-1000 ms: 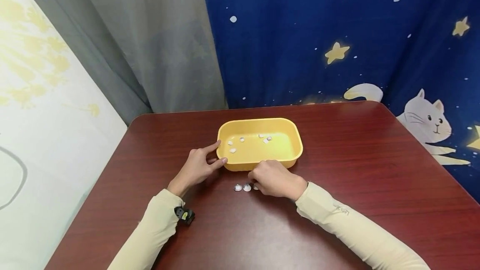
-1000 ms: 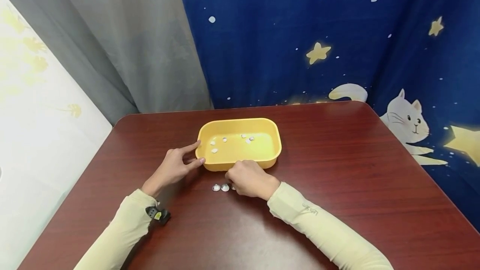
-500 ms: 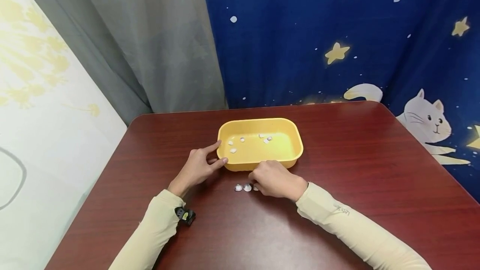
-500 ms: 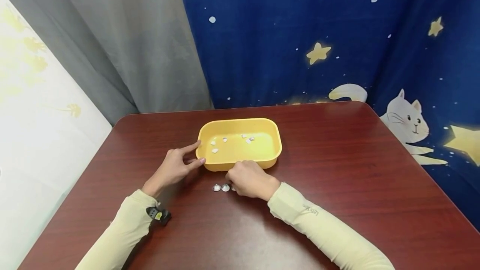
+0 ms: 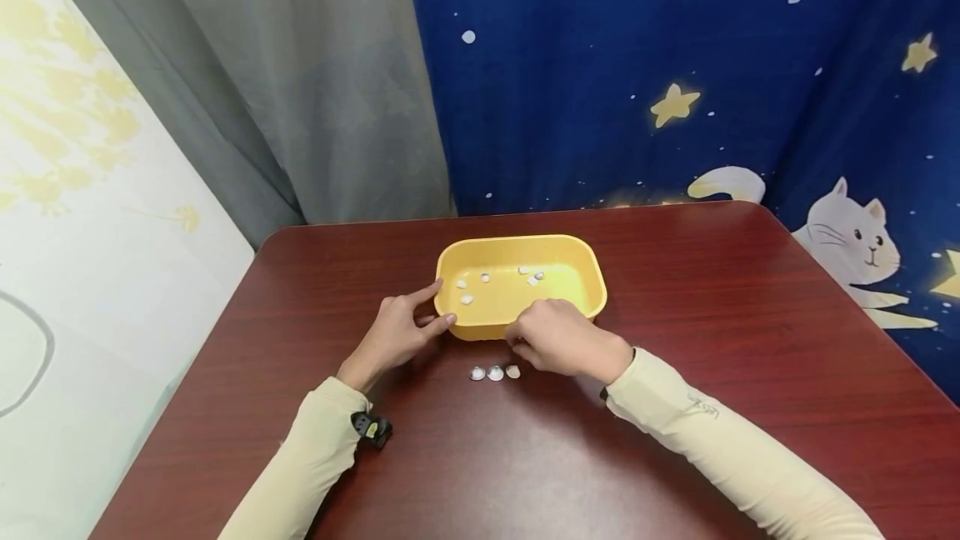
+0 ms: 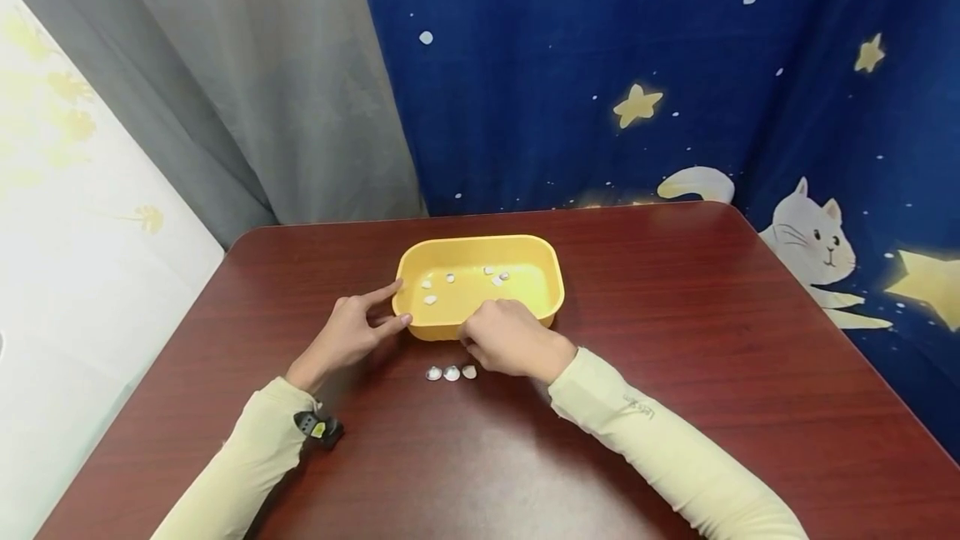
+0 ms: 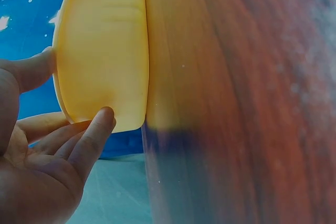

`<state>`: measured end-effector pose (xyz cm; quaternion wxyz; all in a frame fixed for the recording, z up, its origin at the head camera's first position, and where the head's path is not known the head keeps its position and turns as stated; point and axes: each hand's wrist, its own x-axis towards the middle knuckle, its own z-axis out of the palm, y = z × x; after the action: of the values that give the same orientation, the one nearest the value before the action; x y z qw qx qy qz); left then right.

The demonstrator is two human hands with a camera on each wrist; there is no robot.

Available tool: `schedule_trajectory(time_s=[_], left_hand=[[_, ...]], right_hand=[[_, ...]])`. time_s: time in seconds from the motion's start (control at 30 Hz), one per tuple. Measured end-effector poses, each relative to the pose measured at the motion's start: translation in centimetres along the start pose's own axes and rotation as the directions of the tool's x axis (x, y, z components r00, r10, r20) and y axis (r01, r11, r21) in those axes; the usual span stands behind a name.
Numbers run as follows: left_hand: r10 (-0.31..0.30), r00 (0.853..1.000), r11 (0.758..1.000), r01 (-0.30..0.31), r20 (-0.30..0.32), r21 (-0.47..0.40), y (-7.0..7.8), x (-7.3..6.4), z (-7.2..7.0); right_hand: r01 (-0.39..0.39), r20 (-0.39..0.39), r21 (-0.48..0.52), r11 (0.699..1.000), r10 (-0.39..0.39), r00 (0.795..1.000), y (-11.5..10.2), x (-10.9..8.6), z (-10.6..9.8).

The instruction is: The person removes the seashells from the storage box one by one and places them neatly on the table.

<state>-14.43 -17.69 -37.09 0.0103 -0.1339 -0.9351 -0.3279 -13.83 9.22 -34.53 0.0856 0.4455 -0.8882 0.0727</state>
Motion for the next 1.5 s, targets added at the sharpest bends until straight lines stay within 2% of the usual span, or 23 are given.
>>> schedule_trajectory(time_s=[0.2, 0.6, 0.9, 1.13, 1.3, 1.5], left_hand=[[0.001, 1.000, 1.000, -0.001, 0.008, -0.002, 0.1, 0.1, -0.1], [-0.012, 1.000, 1.000, 0.012, 0.009, 0.004, 0.1, -0.1, -0.1], [-0.017, 1.000, 1.000, 0.017, 0.005, 0.011, 0.1, 0.0, 0.0], [-0.029, 1.000, 1.000, 0.029, 0.009, 0.001, 0.1, 0.0, 0.0], [-0.044, 0.999, 0.999, 0.044, 0.023, -0.009, 0.1, 0.0, -0.1], [-0.056, 0.998, 0.998, 0.057, 0.026, -0.007, 0.1, 0.0, -0.1]], right_hand=[[-0.002, -0.019, -0.005, 1.000, 0.002, 1.000, 1.2, 0.4, -1.8], [-0.013, 0.022, -0.006, 1.000, 0.014, 1.000, 3.5, 2.7, -4.8], [-0.085, 0.103, 0.018, 0.996, 0.083, 0.991, 5.6, 5.1, -6.6], [-0.132, 0.225, 0.044, 0.990, 0.119, 0.967, 6.7, 6.8, -6.5], [-0.157, 0.300, 0.048, 0.986, 0.136, 0.944, 8.0, 8.1, -5.4], [-0.190, 0.338, 0.007, 0.982, 0.176, 0.925, 9.0, 9.2, -3.5]])
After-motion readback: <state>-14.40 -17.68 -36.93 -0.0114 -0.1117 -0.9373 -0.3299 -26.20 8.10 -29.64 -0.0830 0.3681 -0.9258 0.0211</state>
